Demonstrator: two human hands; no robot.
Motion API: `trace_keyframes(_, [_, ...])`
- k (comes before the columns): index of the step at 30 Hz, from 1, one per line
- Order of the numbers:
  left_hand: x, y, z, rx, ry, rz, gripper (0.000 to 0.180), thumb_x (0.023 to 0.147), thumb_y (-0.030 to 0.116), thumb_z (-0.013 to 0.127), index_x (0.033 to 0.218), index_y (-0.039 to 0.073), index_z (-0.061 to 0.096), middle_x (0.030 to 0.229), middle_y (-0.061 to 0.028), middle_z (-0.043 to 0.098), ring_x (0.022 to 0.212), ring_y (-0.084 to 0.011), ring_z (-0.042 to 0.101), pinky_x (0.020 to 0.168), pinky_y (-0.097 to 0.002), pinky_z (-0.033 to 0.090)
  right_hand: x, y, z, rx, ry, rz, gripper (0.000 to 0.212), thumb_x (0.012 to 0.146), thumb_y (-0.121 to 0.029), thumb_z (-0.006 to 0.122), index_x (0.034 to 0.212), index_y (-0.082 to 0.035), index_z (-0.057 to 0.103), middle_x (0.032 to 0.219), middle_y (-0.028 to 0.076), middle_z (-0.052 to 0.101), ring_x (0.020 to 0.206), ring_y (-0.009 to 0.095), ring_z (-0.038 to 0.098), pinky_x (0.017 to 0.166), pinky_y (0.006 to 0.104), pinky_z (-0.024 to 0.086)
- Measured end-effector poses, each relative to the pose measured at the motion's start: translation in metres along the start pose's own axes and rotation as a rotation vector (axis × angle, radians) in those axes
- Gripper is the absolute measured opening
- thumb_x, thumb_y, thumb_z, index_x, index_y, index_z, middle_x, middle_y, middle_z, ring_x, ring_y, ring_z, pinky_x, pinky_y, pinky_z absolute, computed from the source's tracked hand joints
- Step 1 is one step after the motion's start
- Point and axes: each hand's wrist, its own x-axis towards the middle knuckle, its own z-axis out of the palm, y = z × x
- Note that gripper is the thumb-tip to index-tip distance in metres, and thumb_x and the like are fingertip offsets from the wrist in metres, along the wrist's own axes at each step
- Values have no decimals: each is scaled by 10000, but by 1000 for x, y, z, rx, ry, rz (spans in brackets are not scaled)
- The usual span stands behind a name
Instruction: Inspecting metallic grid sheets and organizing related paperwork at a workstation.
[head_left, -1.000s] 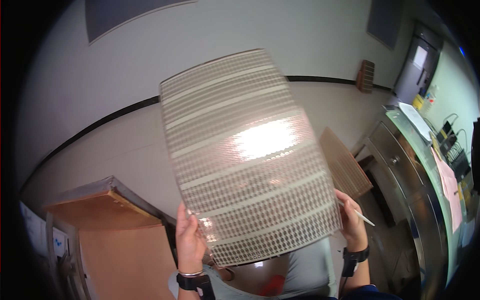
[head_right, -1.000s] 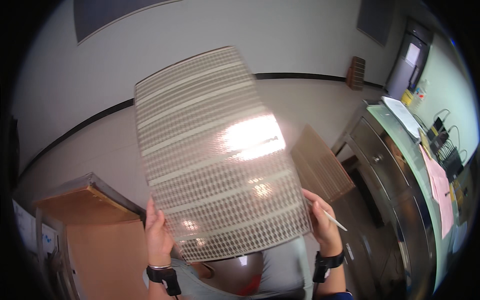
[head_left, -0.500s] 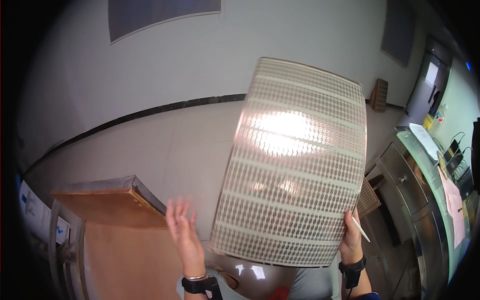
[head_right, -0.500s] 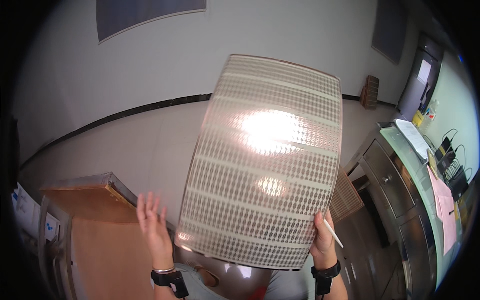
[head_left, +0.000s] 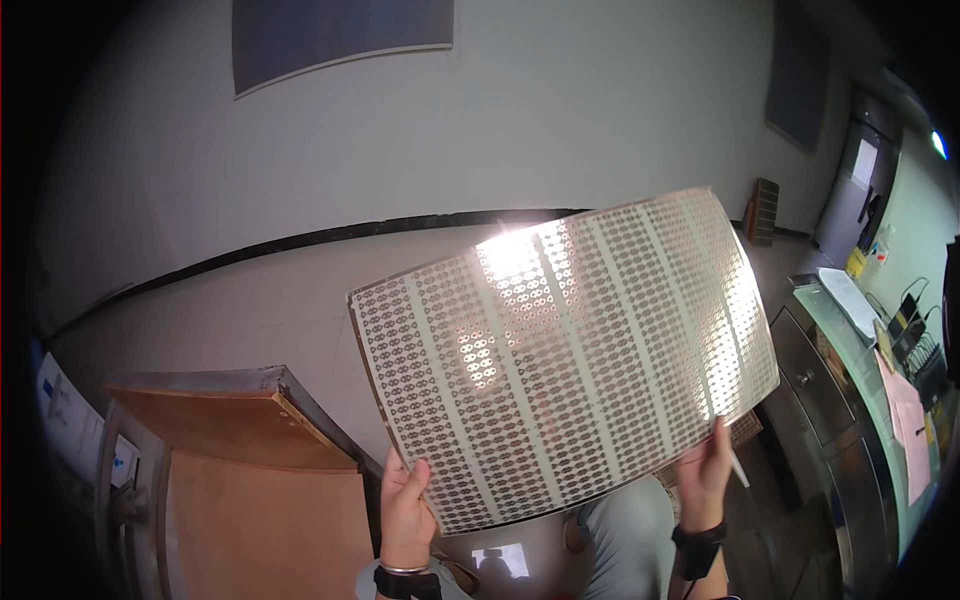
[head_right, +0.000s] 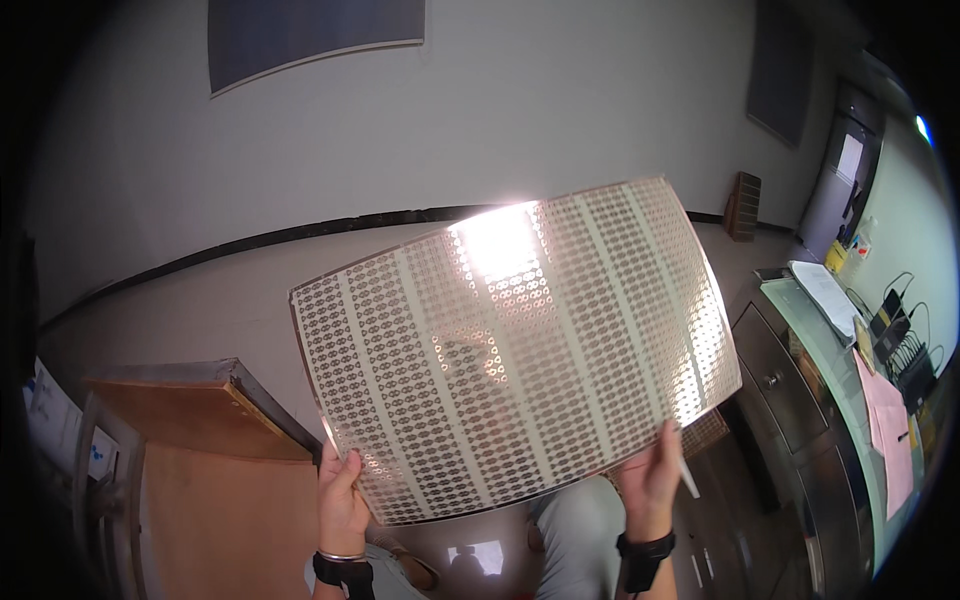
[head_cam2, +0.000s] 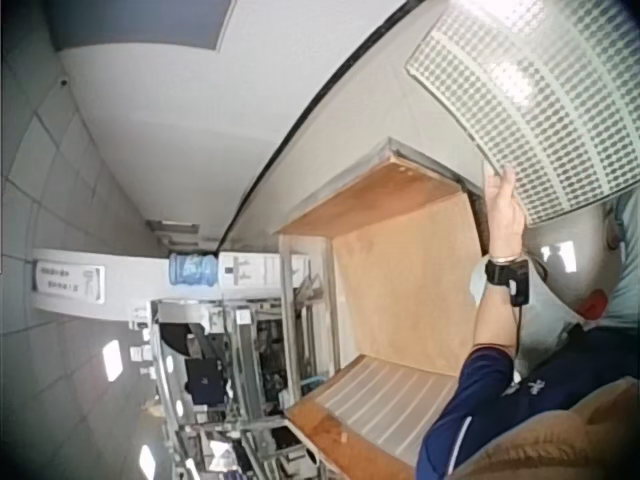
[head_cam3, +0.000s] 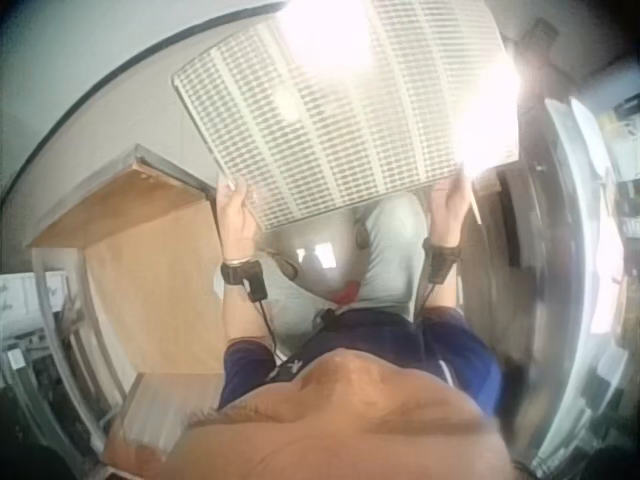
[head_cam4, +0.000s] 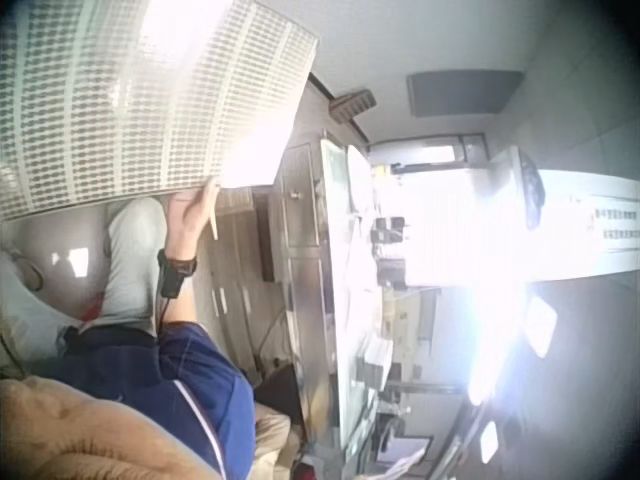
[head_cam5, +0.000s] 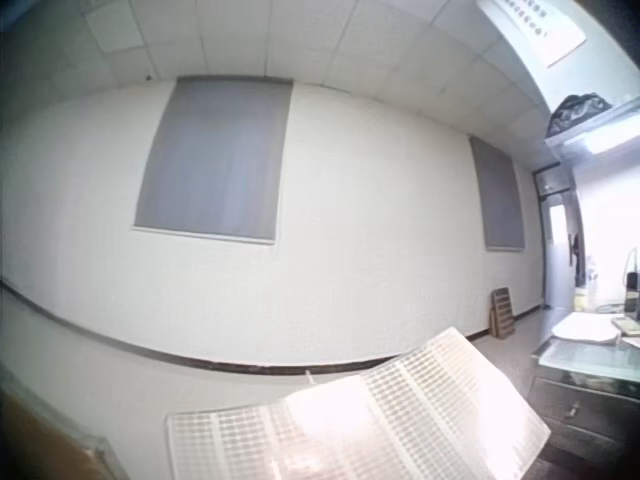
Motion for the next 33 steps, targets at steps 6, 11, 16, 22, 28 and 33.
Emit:
trace_keyframes(6, [10,9,-27,213,150,109,104,938,77,502,1018,24,543,986,-54,630,871,-116,592,794,-251,467,12,-57,-46,-80,135,-288,401,972,-206,444,1320,-10,404,1284,134,513,1152,220,528,979,382,446])
trace_keyframes(11, [12,9,-37,382,298,187,138,955,134,494,966,18,567,916,-24,627,812,-80,566,760,-221,446,0,-82,-59,-187,170,-231,452,960,-202,469,1350,6,376,1281,158,509,1112,223,554,963,356,455])
trace_keyframes(16, [21,6,-45,550,340,215,203,971,169,467,985,9,591,901,-24,639,790,-73,565,729,-226,458,-16,-114,-41,-566,-42,-49,538,925,-245,510,1322,95,382,1248,153,543,1085,188,568,934,281,446])
trace_keyframes(22, [30,-2,-65,721,321,215,215,974,165,452,968,-12,574,874,-8,605,774,-61,521,714,-216,436,-24,-117,-46,-761,-77,-35,543,915,-260,480,1295,122,409,1177,170,583,1051,198,576,916,281,431])
trace_keyframes(28, [32,-13,-63,764,363,175,215,976,168,448,981,-13,564,882,-19,603,773,-70,527,696,-231,445,-30,-121,-50,-791,-23,-50,441,928,-242,486,1244,65,512,1152,146,604,1044,187,571,919,295,422])
trace_keyframes(33, [34,-13,-74,770,322,174,202,974,164,451,977,0,568,875,-21,602,764,-72,528,686,-229,444,-34,-123,-45,-781,-11,3,453,930,-266,490,1244,59,515,1134,141,611,1039,178,570,905,294,429])
